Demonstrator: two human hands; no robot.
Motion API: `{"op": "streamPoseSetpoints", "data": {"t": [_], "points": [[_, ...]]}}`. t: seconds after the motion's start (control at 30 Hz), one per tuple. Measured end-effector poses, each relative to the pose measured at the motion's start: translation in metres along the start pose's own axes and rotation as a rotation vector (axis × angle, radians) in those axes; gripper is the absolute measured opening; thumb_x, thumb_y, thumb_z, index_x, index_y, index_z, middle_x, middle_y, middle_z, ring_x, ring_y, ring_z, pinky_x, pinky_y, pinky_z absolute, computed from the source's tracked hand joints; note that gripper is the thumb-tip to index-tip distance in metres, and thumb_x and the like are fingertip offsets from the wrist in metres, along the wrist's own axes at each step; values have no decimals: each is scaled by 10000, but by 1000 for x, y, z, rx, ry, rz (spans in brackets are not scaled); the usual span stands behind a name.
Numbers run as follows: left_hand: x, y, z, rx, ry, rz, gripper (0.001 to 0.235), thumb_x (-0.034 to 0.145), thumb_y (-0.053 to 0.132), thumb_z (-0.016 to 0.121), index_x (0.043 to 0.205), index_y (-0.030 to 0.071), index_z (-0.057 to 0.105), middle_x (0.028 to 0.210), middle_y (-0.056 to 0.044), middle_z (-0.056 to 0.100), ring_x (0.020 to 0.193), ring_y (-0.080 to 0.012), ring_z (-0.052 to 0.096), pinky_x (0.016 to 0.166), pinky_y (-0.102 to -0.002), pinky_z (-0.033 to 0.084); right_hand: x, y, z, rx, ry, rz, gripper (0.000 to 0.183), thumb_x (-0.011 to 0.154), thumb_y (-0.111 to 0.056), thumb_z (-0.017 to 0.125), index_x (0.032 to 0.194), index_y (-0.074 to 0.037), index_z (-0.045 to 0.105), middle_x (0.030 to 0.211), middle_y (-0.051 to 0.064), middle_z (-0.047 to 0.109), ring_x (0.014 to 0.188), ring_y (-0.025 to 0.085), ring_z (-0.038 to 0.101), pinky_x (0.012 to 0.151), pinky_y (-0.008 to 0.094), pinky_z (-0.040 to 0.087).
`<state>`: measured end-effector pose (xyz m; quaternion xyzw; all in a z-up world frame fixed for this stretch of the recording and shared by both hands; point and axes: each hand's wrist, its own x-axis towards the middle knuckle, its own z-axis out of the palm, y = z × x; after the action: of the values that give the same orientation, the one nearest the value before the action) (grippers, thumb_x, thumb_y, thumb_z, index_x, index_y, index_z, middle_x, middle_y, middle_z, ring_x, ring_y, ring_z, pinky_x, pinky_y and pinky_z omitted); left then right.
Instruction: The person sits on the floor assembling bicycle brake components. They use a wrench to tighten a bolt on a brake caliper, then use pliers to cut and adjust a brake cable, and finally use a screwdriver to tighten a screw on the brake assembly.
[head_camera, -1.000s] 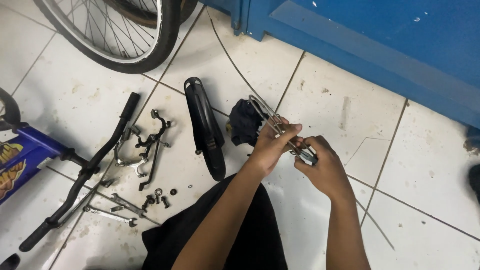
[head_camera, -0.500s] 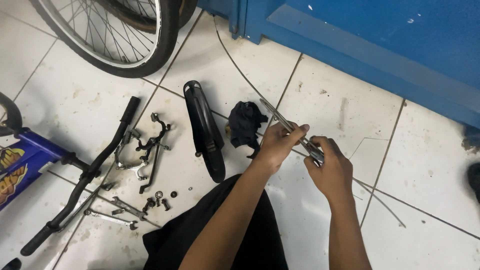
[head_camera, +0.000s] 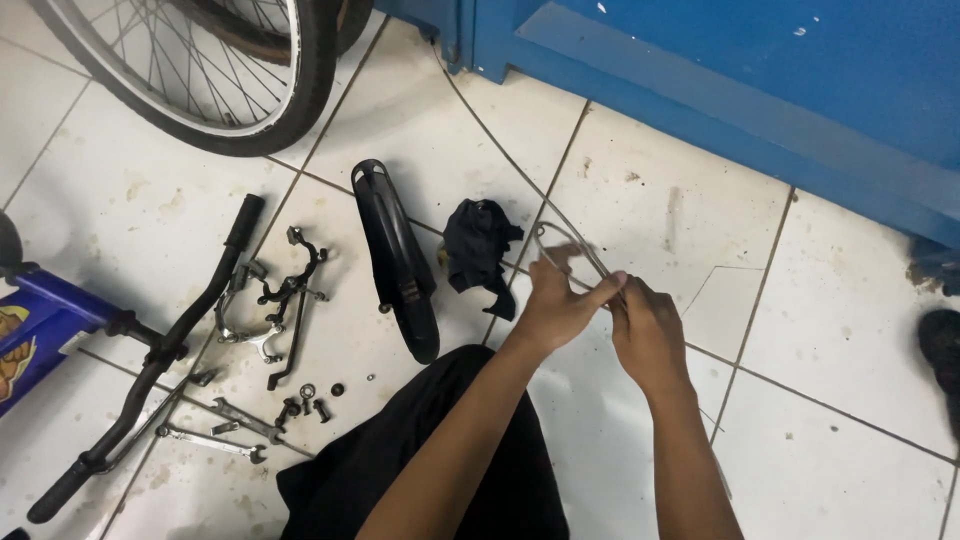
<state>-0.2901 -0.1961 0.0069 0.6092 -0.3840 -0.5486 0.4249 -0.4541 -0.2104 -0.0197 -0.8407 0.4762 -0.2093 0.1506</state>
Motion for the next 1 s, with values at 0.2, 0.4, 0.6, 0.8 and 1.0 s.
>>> {"op": "streamPoseSetpoints", "data": {"t": [0.2, 0.4, 0.6, 0.8, 1.0], "points": [[15, 25, -31, 52, 336, 234, 1322, 750, 334, 888, 1597, 58, -88, 1579, -309, -4, 1485, -531, 36, 1204, -711, -38, -18, 25, -15, -351, -155, 126, 274, 1007, -222, 599, 1274, -218, 658, 970, -20, 770, 723, 254, 761, 772, 396, 593], [34, 30, -66, 554, 46, 304, 823, 991, 705, 365, 1579, 130, 370, 1641, -158, 276, 1532, -389, 199, 1234, -628, 138, -23, 8, -30, -296, -235, 165, 321, 1007, -259, 561, 1313, -295, 652, 946, -40, 785, 731, 252, 771, 755, 392, 595], [88, -11, -83, 890, 258, 93, 771, 965, 756, 288, 1345, 197, 658, 1561, -304, 335, 1432, -464, 381, 1057, -556, 439, 3, -6, -10, -89, -266, 128, 387, 1034, -314, 547, 1405, -204, 565, 1157, 85, 763, 855, 308, 767, 795, 456, 592], [162, -85, -148, 373, 491, -40, 548, 954, 148, 595, 1454, 45, 395, 1123, -193, 716, 1070, -318, 726, 850, -432, 640, 16, -47, -23, 105, -329, -100, 341, 986, -205, 582, 1315, -158, 661, 1031, 93, 800, 820, 288, 779, 730, 422, 603], [117, -57, -173, 685, 355, -137, 500, 846, -19, 484, 1334, -118, 533, 998, -318, 708, 844, -419, 745, 656, -478, 655, 18, -33, -4, 16, -340, -12, 284, 991, -247, 598, 1257, -207, 689, 988, -4, 808, 809, 217, 775, 723, 367, 592]]}}
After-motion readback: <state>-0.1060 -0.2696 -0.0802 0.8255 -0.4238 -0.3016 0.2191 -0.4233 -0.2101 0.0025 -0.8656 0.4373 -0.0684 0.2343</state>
